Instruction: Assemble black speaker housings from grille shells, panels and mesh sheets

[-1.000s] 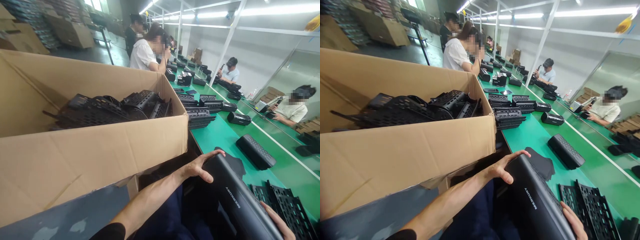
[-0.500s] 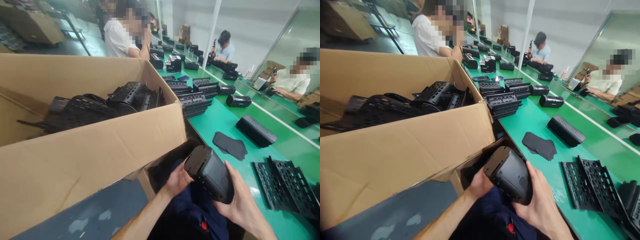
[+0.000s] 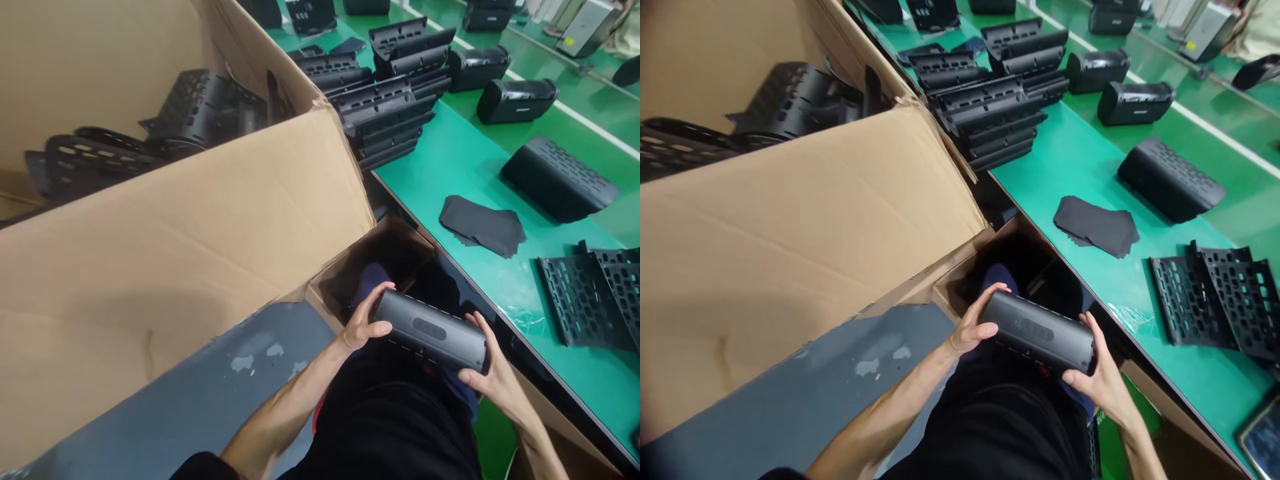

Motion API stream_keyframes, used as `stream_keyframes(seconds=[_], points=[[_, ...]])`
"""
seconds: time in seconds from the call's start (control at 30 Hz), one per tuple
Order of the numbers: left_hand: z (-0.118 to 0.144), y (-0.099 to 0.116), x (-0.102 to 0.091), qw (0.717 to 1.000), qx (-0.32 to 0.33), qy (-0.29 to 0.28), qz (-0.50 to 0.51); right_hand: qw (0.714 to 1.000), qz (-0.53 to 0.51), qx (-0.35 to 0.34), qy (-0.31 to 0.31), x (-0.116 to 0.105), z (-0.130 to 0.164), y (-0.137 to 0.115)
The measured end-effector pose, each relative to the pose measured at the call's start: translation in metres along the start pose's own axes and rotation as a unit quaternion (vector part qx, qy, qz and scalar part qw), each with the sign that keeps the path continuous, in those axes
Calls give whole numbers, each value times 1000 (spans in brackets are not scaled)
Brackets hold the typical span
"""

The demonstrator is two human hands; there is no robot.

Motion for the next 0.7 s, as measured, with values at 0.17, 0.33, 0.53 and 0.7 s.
stream_keyframes(seconds=[0.17,0.33,0.53,0.7], points=[[-3,4,8,1000,-7,-21,-6,993,-96,33,62,4,20,8],[-8,0,11,1000,-13,-5,-13,988,-124,32,82,2,20,2],[-11,-20,10,993,-96,-8,-63,979,-153,113,79,11,17,24],[-8,-16,11,995,-72,0,-65,987,-113,90,74,10,20,17]])
Point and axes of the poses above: each hand's wrist, its own z-axis away from the middle knuckle, its own x-axis out of the palm, y = z × x, the point moved 10 cm from there along -z, towards the middle knuckle, and after that the axes turned 2 degrees about y, right-handed, at the moved point
